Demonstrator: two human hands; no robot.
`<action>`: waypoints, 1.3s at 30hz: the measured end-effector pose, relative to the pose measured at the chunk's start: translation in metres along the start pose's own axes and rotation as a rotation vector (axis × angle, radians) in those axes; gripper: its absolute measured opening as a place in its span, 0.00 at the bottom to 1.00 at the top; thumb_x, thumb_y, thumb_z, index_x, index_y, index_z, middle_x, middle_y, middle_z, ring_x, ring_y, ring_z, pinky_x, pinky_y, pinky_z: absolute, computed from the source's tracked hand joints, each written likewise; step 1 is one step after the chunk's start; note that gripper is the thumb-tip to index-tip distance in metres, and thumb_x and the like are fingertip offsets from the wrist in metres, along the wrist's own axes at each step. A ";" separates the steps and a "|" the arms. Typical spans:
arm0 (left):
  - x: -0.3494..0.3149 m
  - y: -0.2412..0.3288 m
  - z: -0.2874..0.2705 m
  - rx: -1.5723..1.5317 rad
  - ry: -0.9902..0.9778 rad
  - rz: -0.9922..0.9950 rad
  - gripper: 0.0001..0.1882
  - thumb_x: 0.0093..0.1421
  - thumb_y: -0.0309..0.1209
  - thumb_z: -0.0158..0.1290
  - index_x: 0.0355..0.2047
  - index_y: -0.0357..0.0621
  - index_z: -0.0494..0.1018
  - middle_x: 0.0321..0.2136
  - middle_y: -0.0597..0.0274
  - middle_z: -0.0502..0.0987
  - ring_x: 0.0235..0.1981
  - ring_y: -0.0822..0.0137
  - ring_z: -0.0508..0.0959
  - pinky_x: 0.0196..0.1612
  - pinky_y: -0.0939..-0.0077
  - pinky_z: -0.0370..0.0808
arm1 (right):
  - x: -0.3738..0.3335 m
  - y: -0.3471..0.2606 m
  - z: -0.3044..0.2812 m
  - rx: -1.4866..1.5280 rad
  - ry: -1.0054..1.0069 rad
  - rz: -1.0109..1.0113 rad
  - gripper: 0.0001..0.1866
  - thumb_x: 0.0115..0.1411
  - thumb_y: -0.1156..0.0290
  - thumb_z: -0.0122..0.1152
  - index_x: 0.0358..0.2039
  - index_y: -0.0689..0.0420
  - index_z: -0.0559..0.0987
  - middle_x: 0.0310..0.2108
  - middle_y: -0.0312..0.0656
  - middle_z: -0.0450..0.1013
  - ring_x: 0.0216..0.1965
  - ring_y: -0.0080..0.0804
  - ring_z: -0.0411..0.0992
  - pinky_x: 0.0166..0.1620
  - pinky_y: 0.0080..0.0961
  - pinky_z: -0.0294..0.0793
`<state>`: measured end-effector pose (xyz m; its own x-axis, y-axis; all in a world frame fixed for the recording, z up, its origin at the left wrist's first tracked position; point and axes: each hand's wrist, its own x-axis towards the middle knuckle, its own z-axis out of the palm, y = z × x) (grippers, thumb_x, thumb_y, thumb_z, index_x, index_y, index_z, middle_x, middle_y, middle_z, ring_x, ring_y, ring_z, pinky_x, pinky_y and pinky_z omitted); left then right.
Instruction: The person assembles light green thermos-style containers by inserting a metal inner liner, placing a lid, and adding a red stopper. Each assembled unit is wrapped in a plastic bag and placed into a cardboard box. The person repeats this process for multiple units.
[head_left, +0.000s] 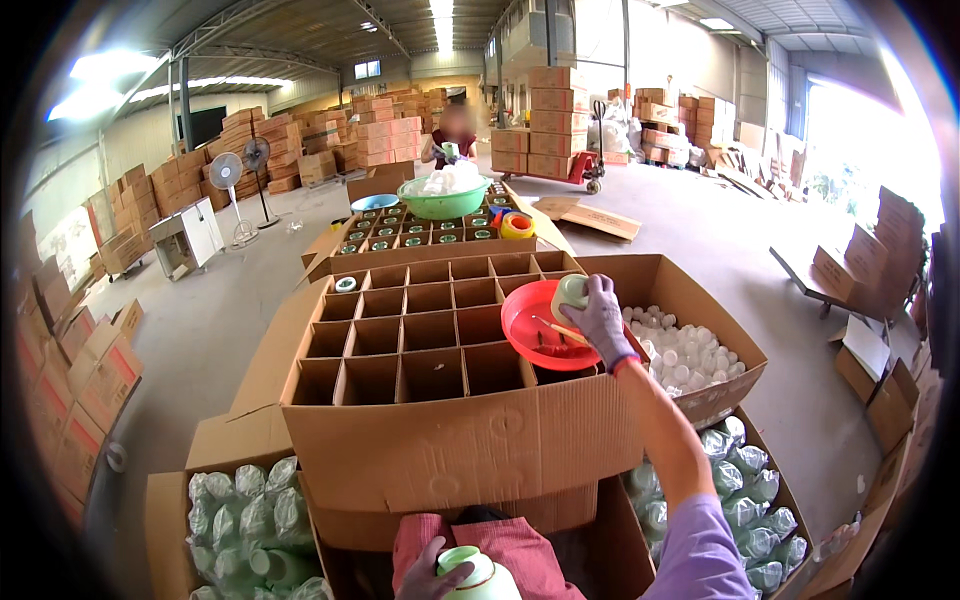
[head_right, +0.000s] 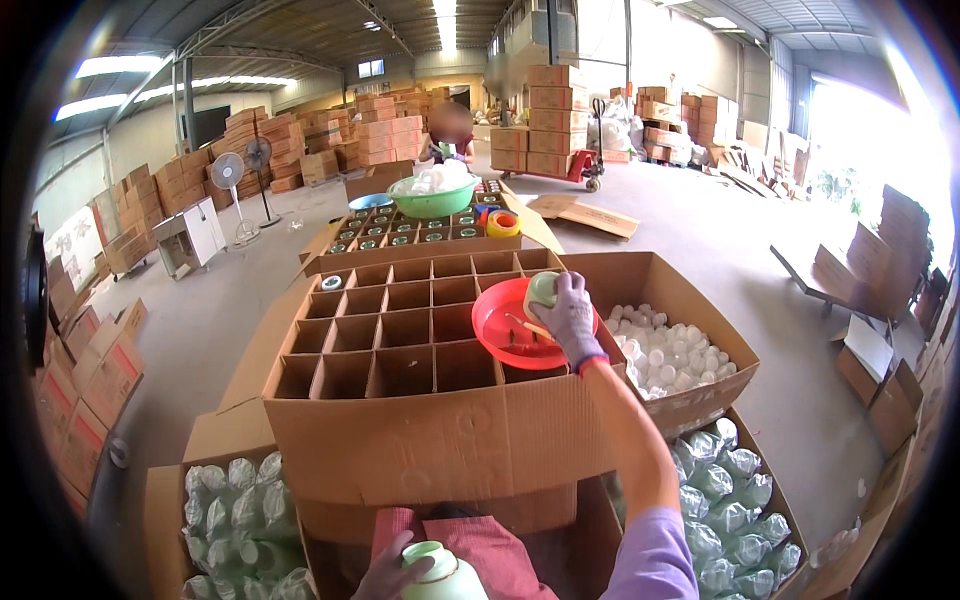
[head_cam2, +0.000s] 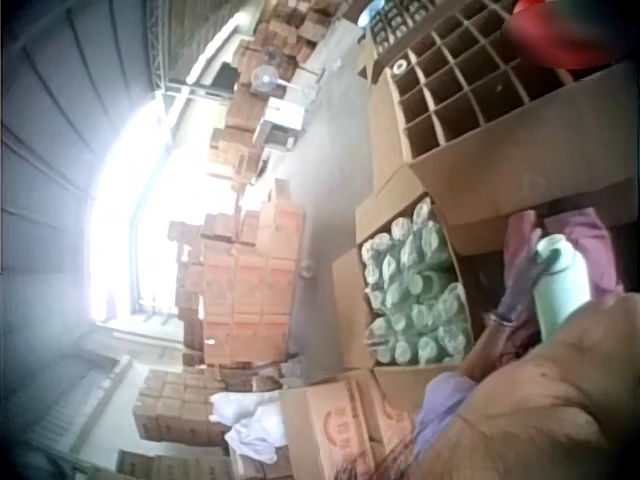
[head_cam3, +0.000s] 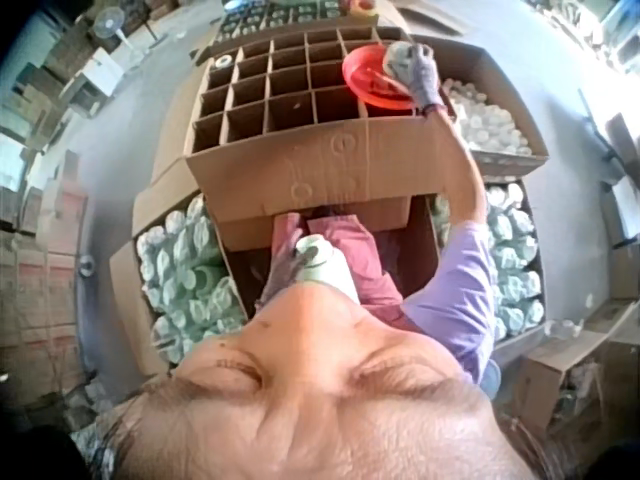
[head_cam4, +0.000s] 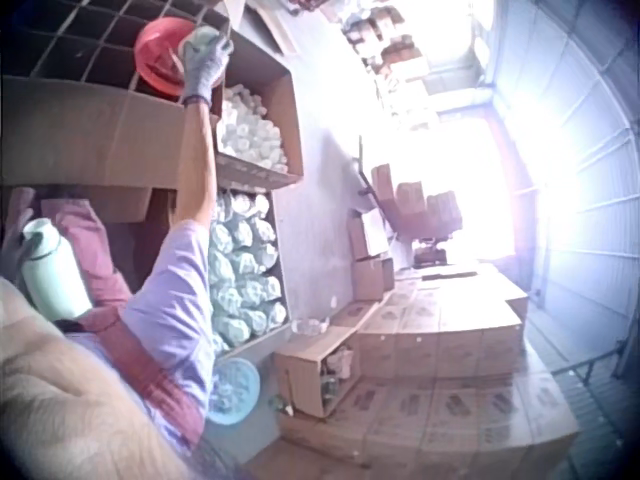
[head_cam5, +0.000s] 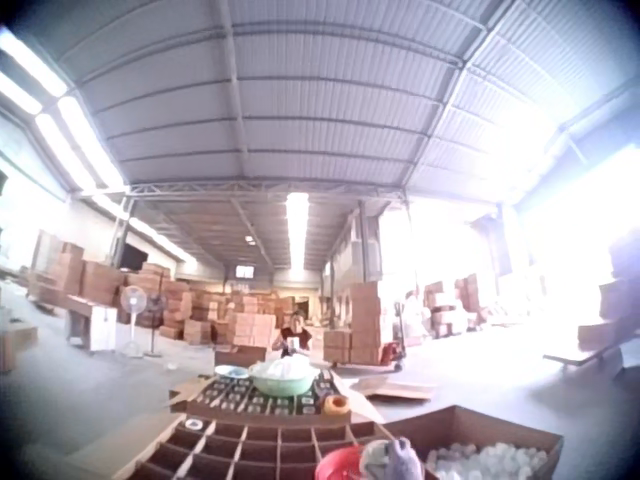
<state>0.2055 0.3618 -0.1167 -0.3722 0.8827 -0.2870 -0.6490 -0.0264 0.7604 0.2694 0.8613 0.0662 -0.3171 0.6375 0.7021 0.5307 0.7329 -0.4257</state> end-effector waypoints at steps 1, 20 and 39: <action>0.010 -0.009 -0.013 -0.144 -0.039 -0.109 0.15 0.64 0.33 0.58 0.50 0.48 0.72 0.40 0.69 0.77 0.38 0.76 0.75 0.40 0.83 0.72 | 0.005 0.003 0.004 -0.084 -0.143 0.037 0.26 0.44 0.59 0.74 0.41 0.54 0.74 0.49 0.50 0.66 0.51 0.52 0.68 0.54 0.49 0.69; -0.073 0.169 0.066 0.733 0.073 0.485 0.46 0.36 0.33 0.76 0.56 0.34 0.68 0.53 0.56 0.73 0.54 0.63 0.74 0.59 0.66 0.71 | -0.001 0.011 0.065 -0.778 -0.405 -0.203 0.27 0.56 0.57 0.61 0.57 0.51 0.75 0.66 0.40 0.57 0.71 0.55 0.44 0.66 0.72 0.34; -0.044 0.137 0.063 1.623 0.299 1.005 0.45 0.32 0.40 0.73 0.54 0.46 0.69 0.55 0.58 0.70 0.60 0.47 0.64 0.65 0.43 0.56 | -0.209 -0.151 -0.084 0.993 -0.837 0.398 0.13 0.67 0.73 0.45 0.50 0.62 0.68 0.31 0.40 0.68 0.26 0.20 0.71 0.30 0.21 0.73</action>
<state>0.1746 0.3493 0.0369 -0.3572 0.7228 0.5915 0.9179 0.1543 0.3657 0.3212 0.5980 0.0317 -0.8433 0.5364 0.0332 0.0249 0.1007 -0.9946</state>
